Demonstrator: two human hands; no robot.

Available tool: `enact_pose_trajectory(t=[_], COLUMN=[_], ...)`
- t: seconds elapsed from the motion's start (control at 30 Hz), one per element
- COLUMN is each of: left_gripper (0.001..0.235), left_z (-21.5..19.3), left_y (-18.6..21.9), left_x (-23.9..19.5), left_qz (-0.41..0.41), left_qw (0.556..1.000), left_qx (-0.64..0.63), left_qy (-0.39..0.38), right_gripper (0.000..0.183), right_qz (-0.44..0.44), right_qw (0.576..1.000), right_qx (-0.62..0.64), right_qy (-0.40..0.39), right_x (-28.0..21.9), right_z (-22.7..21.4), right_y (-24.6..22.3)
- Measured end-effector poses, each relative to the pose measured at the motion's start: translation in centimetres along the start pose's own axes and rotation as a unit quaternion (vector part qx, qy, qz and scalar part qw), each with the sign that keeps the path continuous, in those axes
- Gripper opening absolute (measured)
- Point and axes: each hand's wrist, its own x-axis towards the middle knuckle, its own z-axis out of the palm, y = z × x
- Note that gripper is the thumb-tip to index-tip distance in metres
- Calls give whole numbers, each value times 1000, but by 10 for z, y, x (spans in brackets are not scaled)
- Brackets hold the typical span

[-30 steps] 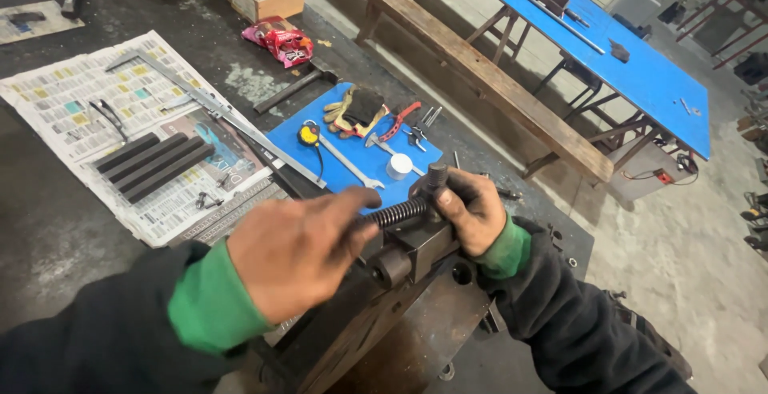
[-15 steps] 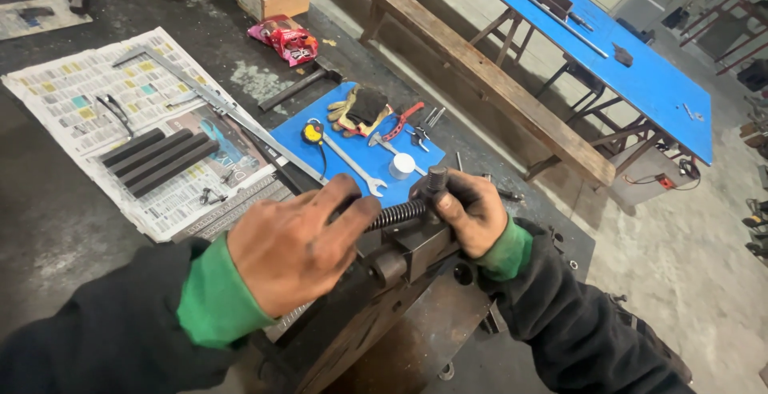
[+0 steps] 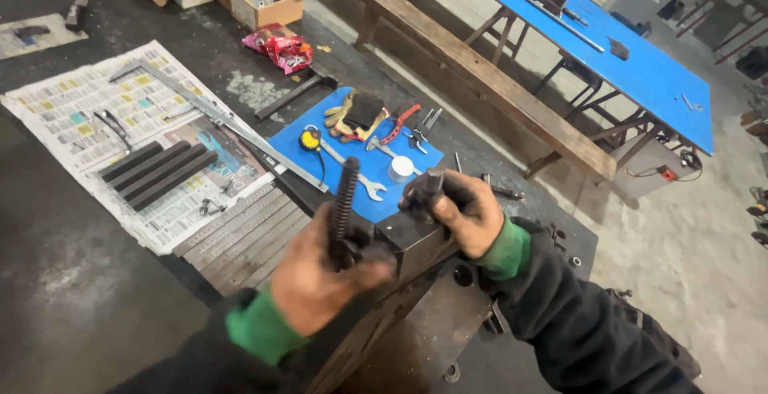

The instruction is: The person sits at a workbench and threads a coiled spring onto a large threaded rod fitted with a metal block, repeatedly rotating the spring to wind it down the screw threads. They reposition the rod and block in their hands and continue threading the spring along the screw.

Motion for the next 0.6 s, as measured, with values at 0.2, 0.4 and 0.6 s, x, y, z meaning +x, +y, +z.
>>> enact_pose_trajectory(t=[0.2,0.4,0.6], left_gripper=[107,34,49], left_z=[33,24,24], left_y=[3,10,11], left_x=[-5,3,2], left_qz=[214,373,114], left_qw=[962,885,980], left_qx=[121,252,88], left_qy=[117,115,135], right_gripper=[56,46,50], right_qz=[-18,0,72], right_qw=[999,998,970], right_qx=[43,61,232], right_qy=[17,24,-33], right_x=[-3,3,14], right_z=[-2,-5,-2], right_y=[10,16,-18])
